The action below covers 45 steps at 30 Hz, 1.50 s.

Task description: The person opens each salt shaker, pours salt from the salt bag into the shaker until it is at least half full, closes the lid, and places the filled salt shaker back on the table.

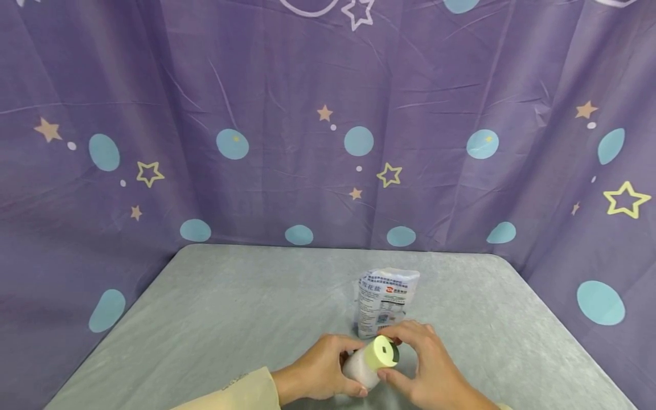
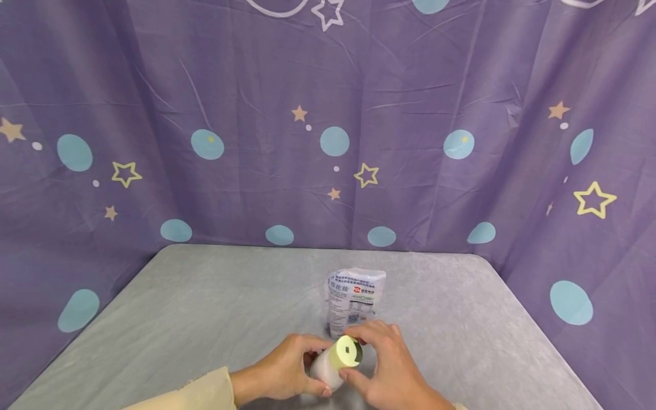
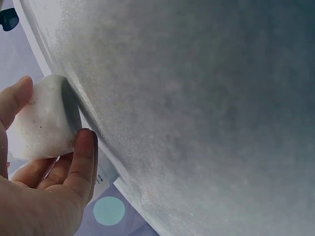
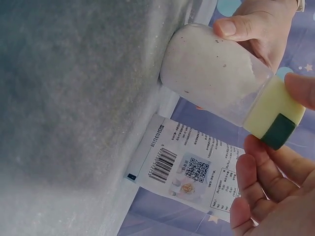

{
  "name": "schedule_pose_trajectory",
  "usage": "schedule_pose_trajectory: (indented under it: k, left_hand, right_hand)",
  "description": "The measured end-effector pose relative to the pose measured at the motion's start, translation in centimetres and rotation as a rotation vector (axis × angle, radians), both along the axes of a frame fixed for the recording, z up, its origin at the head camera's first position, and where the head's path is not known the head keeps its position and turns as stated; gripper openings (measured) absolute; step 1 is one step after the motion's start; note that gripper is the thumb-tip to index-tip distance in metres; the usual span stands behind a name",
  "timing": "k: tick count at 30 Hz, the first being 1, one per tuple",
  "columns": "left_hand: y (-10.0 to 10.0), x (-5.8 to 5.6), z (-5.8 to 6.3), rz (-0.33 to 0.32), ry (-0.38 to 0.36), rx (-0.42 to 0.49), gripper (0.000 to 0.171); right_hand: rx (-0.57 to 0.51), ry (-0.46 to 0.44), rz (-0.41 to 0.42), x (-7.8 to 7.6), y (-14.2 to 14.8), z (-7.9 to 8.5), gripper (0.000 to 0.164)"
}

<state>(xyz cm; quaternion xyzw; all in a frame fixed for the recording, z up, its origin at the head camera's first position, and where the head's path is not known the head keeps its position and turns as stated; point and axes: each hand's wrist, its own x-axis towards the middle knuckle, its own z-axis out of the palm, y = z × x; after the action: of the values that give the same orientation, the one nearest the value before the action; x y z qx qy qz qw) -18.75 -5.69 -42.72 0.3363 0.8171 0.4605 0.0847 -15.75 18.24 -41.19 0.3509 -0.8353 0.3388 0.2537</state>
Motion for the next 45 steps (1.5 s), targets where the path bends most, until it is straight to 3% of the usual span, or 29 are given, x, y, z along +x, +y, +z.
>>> schedule_pose_trajectory:
  k: [17,28,45]
  left_hand:
    - [0.01,0.07,-0.19,0.006,0.014,0.004,0.053]
    - [-0.12,0.14,0.00,0.019,0.030,-0.012,0.052]
    - [-0.68,0.10,-0.13,0.065,0.045,-0.052,0.041]
  right_hand:
    - [-0.013,0.039,-0.042,-0.01,-0.44,-0.15,0.046]
    - [-0.008,0.026,-0.040,0.03,-0.46,0.10,0.052]
    - [0.008,-0.083,-0.132,0.38,-0.05,0.56,0.055]
